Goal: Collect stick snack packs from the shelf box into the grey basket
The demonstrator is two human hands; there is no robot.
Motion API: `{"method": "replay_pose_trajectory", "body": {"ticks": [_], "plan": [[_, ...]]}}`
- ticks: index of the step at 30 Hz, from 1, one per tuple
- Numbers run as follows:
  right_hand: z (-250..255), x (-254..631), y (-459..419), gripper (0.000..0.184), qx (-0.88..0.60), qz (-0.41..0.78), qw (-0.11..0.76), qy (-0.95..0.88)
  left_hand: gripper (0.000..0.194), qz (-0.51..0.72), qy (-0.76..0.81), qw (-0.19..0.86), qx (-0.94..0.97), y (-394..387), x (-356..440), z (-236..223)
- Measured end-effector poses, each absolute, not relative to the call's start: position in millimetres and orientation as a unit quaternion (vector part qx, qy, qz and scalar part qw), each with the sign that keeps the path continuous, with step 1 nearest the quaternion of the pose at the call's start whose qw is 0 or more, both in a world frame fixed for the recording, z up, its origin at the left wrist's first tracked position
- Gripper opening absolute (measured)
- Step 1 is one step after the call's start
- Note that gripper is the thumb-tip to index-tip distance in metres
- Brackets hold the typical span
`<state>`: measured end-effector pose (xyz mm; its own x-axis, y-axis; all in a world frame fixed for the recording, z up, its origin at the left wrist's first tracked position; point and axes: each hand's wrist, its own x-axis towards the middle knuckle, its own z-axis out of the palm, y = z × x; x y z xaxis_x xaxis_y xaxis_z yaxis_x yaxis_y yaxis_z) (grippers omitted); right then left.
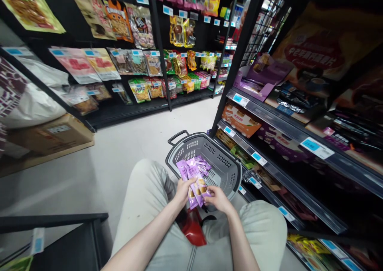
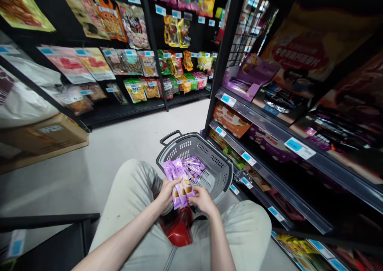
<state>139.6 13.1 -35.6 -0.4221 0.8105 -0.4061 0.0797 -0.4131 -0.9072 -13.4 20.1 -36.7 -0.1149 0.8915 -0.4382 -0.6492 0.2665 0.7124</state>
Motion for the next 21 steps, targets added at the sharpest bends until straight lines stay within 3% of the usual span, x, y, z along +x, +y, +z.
{"method": "replay_pose_trajectory", "body": {"ticks": [9,13,15,17,19,21], "plan": [[-27,146,20,0.027,-0.475,0.696,0.277,-0.461,0.028,0.593,0.446,0.662,0.103,23,-13,-31],[-31,170,29,0.027,-0.586,0.6,0.312,-0.447,0.023,0.591,0.454,0.665,0.049,29,-20,-38],[-36,185,31,0.021,-0.672,0.507,0.252,-0.478,0.018,0.58,0.461,0.672,0.021,30,-22,-42],[-42,198,32,0.018,-0.75,0.398,0.138,-0.51,0.012,0.559,0.467,0.685,0.0,31,-23,-44],[-49,206,30,0.025,-0.799,0.297,0.029,-0.522,0.011,0.538,0.468,0.701,-0.012,31,-23,-43],[-55,209,29,0.031,-0.817,0.24,-0.025,-0.523,0.011,0.522,0.462,0.717,-0.016,31,-21,-41]]}}
